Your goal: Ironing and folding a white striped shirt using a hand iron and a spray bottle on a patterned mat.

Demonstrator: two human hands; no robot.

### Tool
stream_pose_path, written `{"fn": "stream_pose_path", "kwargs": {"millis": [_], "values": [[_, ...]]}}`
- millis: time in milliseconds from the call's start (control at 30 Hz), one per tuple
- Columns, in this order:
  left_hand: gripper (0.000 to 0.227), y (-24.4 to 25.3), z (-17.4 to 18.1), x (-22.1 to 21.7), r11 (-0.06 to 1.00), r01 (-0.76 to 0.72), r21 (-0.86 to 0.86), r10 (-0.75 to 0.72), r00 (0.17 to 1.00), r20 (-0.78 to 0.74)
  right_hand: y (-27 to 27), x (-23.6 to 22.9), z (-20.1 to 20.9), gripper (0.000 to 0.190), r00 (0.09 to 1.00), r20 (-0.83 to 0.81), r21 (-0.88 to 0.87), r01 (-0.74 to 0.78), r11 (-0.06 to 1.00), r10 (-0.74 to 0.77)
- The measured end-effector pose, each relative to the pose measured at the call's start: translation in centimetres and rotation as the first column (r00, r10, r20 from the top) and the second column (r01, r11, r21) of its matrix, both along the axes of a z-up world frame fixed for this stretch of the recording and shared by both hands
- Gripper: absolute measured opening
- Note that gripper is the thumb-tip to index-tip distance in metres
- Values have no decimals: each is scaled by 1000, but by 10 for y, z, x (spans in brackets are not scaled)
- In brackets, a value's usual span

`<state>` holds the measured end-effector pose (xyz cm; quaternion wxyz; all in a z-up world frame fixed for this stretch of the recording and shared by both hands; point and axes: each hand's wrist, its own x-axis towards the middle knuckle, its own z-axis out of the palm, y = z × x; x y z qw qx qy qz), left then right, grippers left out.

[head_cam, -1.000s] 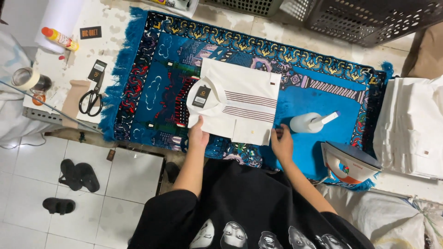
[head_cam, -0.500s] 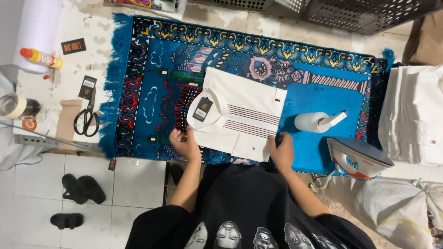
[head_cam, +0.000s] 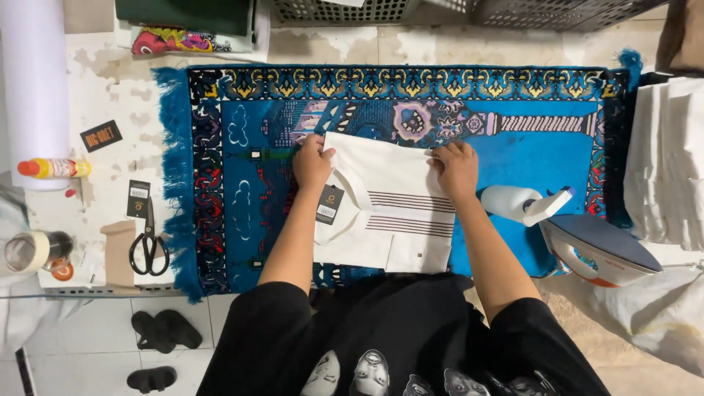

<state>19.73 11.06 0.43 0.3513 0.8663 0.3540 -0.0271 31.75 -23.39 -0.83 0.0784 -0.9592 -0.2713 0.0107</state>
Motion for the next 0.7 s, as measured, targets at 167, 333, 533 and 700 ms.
{"fn": "stream_pose_path", "kwargs": {"millis": [167,333,533,700], "values": [[54,4,54,-1,944,187,-271,-103,950,295,-8,5,-24,23,997,-60,37,57,998,-55],[18,29,-8,9,929,325,-176,-251,904,347,-9,4,-17,26,989,-146,178,58,982,-32],[18,24,-34,9,736,210,-643,103,905,413,10,-5,21,23,996,38,159,68,985,-75],[46,19,-47,10,919,6,-393,105,960,259,24,-2,20,22,979,173,87,97,991,-111]]}}
